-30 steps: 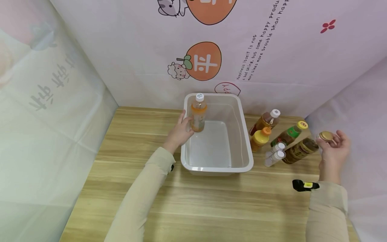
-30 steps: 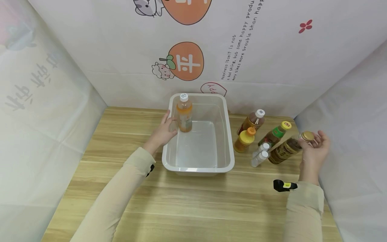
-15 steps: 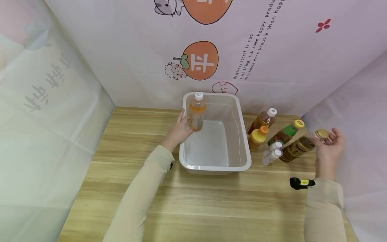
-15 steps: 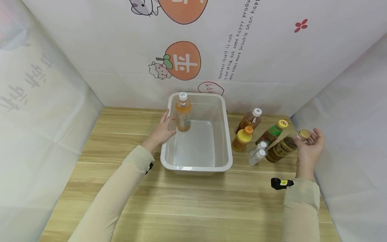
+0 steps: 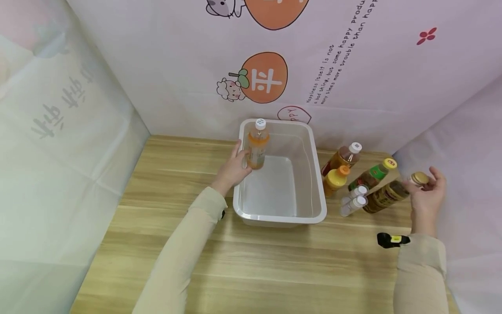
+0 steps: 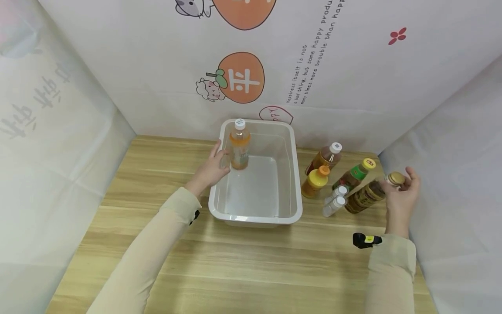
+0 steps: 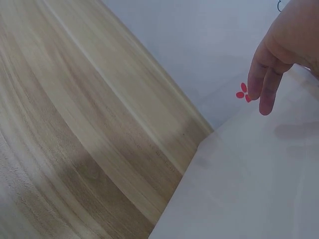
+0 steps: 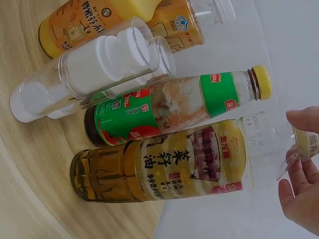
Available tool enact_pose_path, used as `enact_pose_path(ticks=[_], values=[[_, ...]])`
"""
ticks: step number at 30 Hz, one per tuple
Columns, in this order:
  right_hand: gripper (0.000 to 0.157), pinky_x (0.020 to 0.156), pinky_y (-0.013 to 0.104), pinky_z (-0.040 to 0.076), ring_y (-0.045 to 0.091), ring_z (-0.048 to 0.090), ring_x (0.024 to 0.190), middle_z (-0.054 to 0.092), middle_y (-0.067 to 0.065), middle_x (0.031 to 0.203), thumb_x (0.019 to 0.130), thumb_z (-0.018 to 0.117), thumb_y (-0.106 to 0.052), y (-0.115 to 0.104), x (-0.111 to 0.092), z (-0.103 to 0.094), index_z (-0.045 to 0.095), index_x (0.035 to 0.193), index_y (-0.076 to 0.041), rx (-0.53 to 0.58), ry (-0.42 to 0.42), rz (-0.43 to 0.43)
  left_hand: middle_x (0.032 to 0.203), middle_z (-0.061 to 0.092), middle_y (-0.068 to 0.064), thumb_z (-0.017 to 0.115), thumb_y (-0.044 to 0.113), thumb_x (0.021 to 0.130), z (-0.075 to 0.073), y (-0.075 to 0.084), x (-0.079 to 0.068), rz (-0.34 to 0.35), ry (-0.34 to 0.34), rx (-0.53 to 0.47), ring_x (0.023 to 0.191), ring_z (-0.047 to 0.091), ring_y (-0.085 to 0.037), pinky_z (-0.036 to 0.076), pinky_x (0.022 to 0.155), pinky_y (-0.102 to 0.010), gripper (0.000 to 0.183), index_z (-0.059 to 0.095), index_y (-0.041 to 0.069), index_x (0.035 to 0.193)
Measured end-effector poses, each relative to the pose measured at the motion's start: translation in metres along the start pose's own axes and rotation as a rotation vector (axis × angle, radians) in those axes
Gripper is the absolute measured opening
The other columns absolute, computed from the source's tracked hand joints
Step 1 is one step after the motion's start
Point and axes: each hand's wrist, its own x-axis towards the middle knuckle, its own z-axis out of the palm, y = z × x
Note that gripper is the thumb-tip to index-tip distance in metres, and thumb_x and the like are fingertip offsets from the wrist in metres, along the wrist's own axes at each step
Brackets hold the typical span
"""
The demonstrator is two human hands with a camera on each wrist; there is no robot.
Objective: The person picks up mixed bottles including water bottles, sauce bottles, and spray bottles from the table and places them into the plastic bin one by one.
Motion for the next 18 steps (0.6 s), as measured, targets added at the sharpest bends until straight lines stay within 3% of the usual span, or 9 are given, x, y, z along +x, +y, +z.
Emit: enact_pose_path(ticks=[12, 18], values=[[0.073, 0.059, 0.005, 0.043, 0.002, 0.045, 0.085, 0.049, -0.009, 0.097, 0.067, 0.062, 0.023, -0.0004, -0.0006, 0.0030, 0.057, 0.124, -0.022, 0.095, 0.115, -0.008, 0.161, -0.009, 0.007, 0.055, 0.031, 0.090, 0.0005, 0.0020, -0.0007, -0.012, 0.002, 0.013, 0.137, 0.038, -0.036, 0.046, 0.100, -0.052, 0.059, 0.035, 0.021, 0.145], [0.076, 0.059, 0.005, 0.045, 0.002, 0.047, 0.079, 0.053, -0.008, 0.092, 0.064, 0.068, 0.022, -0.0021, 0.0014, 0.0026, 0.053, 0.125, -0.021, 0.158, 0.145, 0.000, 0.161, -0.008, 0.007, 0.055, 0.028, 0.089, 0.0001, 0.0037, -0.0021, -0.020, 0.007, 0.015, 0.136, 0.039, -0.035, 0.047, 0.100, -0.050, 0.059, 0.035, 0.021, 0.144]])
